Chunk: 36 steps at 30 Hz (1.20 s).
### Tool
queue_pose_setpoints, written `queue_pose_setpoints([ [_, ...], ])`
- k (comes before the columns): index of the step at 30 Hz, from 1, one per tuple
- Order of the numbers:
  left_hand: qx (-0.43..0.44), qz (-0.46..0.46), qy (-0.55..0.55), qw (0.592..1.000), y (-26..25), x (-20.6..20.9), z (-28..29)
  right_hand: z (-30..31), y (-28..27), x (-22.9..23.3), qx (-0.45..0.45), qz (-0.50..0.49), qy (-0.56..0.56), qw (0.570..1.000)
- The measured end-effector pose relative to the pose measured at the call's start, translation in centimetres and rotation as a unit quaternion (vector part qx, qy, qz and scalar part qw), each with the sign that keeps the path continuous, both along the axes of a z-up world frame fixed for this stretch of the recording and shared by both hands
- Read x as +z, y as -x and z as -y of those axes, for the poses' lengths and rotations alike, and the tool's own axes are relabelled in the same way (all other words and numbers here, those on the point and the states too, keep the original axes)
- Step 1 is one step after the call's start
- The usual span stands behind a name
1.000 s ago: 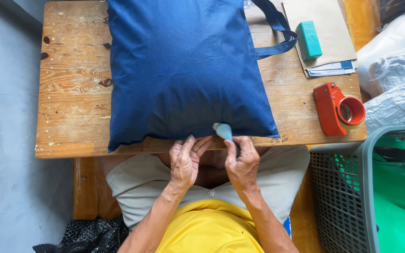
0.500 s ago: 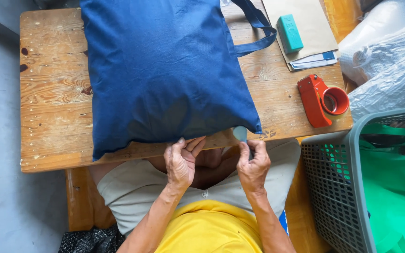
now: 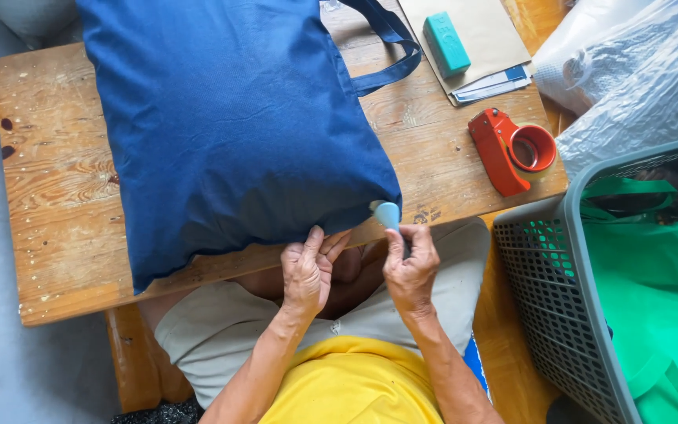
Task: The person uses a green sponge to wipe the surface of a blue tote bag placed on a wooden table. They then use a small brush to clean the bag's handles and edges. Finally, they place a packaged pillow on top of the bag.
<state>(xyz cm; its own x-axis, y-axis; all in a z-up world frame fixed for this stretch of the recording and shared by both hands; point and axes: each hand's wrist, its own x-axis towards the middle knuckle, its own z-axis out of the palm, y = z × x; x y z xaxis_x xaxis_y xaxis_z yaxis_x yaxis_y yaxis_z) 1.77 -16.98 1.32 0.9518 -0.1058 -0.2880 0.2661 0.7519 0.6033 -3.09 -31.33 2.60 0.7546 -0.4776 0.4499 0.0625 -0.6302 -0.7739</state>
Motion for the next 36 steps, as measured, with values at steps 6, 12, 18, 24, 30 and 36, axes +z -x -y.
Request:
queue_pose_setpoints([
  [6, -0.037, -0.018, 0.031, 0.999, -0.3, 1.0, 1.9, -1.8, 0.7, 1.1, 0.011, 0.011, -0.022, 1.0],
  [12, -0.04, -0.016, 0.034, 0.999, -0.5, -0.2, 2.4, 0.5, 0.3, -0.9, -0.038, -0.004, -0.03, 0.999],
  [18, -0.088, -0.025, 0.061, 0.994, -0.6, 2.2, 4.6, 2.7, 1.9, -1.3, -0.085, 0.024, -0.066, 0.994],
  [24, -0.114, -0.05, 0.054, 0.991, 0.0, 3.8, 7.4, 0.7, 0.9, 0.5, -0.043, 0.012, -0.018, 0.999],
  [30, -0.099, -0.026, 0.003, 0.995, 0.3, -0.5, 8.1, 2.0, 1.4, 1.0, -0.086, 0.002, -0.024, 0.996],
  [36, -0.095, -0.019, 0.017, 0.995, 0.3, -0.9, 8.1, 3.9, 1.3, 0.2, -0.083, -0.001, 0.021, 0.996],
])
